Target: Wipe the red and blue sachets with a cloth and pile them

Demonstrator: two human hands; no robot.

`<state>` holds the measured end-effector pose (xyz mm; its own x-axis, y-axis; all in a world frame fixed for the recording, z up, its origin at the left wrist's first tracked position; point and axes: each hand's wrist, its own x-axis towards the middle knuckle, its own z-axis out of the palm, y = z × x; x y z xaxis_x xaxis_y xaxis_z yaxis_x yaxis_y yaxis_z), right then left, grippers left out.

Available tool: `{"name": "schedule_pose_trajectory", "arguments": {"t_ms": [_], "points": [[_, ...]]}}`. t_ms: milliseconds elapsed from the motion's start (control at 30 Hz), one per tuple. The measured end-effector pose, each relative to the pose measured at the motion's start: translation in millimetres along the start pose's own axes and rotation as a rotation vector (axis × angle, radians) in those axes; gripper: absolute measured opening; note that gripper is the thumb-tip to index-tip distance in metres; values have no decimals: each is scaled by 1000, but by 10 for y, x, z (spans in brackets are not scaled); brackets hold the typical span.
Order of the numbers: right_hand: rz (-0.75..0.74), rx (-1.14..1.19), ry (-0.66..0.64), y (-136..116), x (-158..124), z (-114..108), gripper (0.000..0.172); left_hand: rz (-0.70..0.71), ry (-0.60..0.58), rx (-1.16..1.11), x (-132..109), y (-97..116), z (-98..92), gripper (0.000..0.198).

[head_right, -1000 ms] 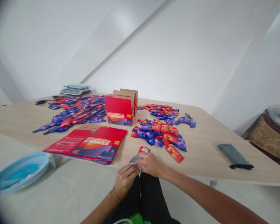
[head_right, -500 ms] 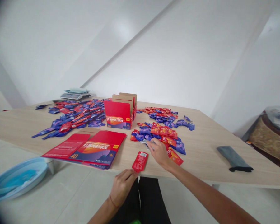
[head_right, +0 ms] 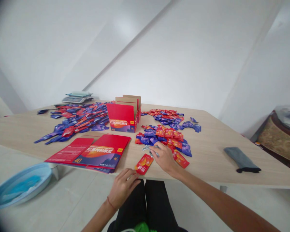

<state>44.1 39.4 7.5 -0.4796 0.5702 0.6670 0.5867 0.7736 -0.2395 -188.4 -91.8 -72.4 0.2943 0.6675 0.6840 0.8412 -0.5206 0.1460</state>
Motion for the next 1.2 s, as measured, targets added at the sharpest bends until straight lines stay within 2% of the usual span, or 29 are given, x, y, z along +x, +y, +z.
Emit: {"name": "schedule_pose_trajectory", "arguments": {"t_ms": [100,233,333,433,500,567,667,767,833,933,1033,1133,1200], "points": [[29,-4,-108,-140,-15,144,25,122,-11,22,-111,-68,98,16],[-27,-11,-328,-436,-143,482,21,115,44,8,-219,-136,238,23],[-75,-39,-410,-464,-227,674,18,103,81,-13,-246,-139,283,25],[0,-142,-375,-213,-160,669,24,91,112,-32,-243,-121,288,25],[68,-217,-352,-14,-56,581,31,82,132,-41,-238,-107,292,24],[92,-241,-336,72,15,493,37,69,154,-39,-238,-94,304,23],[33,-202,-324,-103,-44,481,34,48,171,-32,-242,-80,322,22],[-155,-113,-390,-392,-223,606,26,43,154,-32,-239,-75,315,24],[-204,-97,-430,-436,-284,675,26,52,136,-30,-232,-78,299,25],[-44,-209,-413,-209,-223,664,28,68,132,-23,-228,-85,289,24],[118,-322,-367,91,-126,547,31,75,149,-2,-244,-85,301,24],[145,-282,-295,226,-147,396,32,88,157,24,-235,-73,278,25],[146,-182,-165,285,-221,267,33,97,158,19,-163,-61,196,26]]}}
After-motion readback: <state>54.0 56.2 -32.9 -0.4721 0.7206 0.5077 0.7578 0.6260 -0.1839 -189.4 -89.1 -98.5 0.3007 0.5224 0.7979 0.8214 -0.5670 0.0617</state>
